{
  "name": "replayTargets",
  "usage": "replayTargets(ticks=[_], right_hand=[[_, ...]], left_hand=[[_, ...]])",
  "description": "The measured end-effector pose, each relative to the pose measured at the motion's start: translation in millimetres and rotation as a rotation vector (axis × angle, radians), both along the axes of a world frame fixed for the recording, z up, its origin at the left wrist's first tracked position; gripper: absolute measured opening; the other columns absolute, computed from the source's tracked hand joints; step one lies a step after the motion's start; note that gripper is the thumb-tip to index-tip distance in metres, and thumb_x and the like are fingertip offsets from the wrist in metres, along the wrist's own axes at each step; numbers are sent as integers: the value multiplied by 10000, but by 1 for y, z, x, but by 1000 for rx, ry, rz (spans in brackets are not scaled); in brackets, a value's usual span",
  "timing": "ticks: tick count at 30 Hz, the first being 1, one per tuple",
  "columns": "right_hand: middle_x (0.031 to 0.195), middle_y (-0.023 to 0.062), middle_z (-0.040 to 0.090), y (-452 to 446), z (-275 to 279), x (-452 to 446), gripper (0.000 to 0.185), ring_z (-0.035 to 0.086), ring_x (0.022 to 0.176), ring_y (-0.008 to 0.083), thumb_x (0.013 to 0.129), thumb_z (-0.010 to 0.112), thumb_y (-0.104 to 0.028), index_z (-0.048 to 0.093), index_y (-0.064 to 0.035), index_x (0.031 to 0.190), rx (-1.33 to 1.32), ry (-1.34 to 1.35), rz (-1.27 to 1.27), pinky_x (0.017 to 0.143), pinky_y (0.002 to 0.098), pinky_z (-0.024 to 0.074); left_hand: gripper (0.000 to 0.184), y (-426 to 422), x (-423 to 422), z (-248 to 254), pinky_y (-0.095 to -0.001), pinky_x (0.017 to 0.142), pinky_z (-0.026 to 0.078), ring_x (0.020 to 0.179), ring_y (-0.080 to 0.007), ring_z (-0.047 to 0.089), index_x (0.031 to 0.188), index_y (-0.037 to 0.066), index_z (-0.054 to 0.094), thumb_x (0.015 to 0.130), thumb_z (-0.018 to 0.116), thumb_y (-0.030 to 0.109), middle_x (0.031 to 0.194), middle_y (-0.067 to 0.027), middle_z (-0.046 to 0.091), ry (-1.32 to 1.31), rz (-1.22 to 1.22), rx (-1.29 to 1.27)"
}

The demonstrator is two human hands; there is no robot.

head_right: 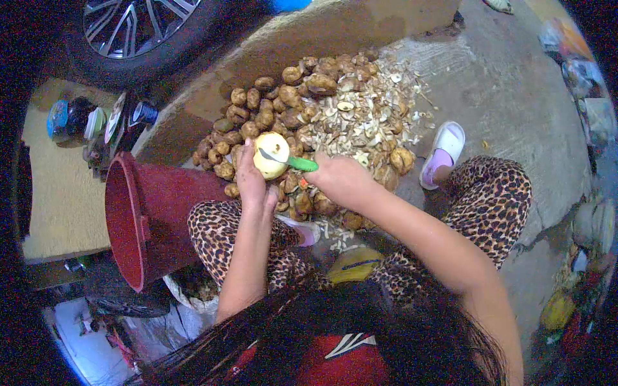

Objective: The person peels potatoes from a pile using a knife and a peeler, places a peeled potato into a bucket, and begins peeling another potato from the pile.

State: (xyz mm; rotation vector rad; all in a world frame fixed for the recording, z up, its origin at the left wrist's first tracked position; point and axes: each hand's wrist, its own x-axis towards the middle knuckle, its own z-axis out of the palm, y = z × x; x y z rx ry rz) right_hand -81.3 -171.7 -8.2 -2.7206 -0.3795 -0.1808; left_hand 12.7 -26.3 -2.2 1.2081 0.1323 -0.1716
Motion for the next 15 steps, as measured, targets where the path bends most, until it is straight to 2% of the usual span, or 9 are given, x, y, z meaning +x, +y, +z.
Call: replayTargets(ticks=[1, 4, 7, 10, 13, 15], right_hand=[[810, 141, 487, 0, -2, 0, 163, 578, 614, 291, 734, 558, -132, 577, -124, 896, 8, -19, -3, 518, 392, 487], [811, 135, 486, -4, -7, 3, 148, 575, 610, 290, 749, 549, -154, 573, -125, 892, -50, -7, -13, 511, 387, 488], [730, 136, 493, -15, -11, 7, 105, 585, 543, 279, 764, 526, -145, 576, -83, 832, -81, -202, 47, 450, 371, 503], [793, 148, 498, -5, -14, 5, 120, 586, 616, 296, 761, 529, -141, 576, -94, 861, -9, -11, -54, 523, 389, 497], [815, 154, 498, -2, -9, 1, 126, 579, 642, 304, 759, 527, -135, 579, -103, 870, 77, 56, -88, 566, 403, 488], [798, 154, 506, -4, -5, 1, 114, 586, 640, 303, 765, 517, -128, 584, -99, 853, 71, 39, -76, 562, 403, 495]], left_hand=[[253, -2, -2, 4, -318, 511, 504, 720, -153, 613, 1012, 124, 531, 906, 451, 339, 870, -21, 609, -39, 27, 24], [270, 3, -4, 23, -312, 461, 489, 703, -158, 612, 1026, 127, 519, 899, 455, 356, 867, -26, 609, 182, -195, 33], [222, 12, 5, 16, -329, 405, 515, 662, -189, 629, 967, 96, 444, 916, 427, 311, 862, -72, 586, 411, -393, -93], [301, -3, -8, 10, -309, 460, 486, 678, -163, 607, 1020, 142, 530, 885, 456, 401, 854, -28, 618, 213, -144, 47], [292, -10, -11, 8, -305, 458, 487, 645, -170, 604, 1011, 150, 539, 888, 447, 398, 839, -32, 621, 99, -9, 69], [262, -1, -4, 12, -324, 477, 525, 652, -193, 618, 1003, 120, 473, 905, 433, 359, 863, -67, 602, 306, -178, 2]])
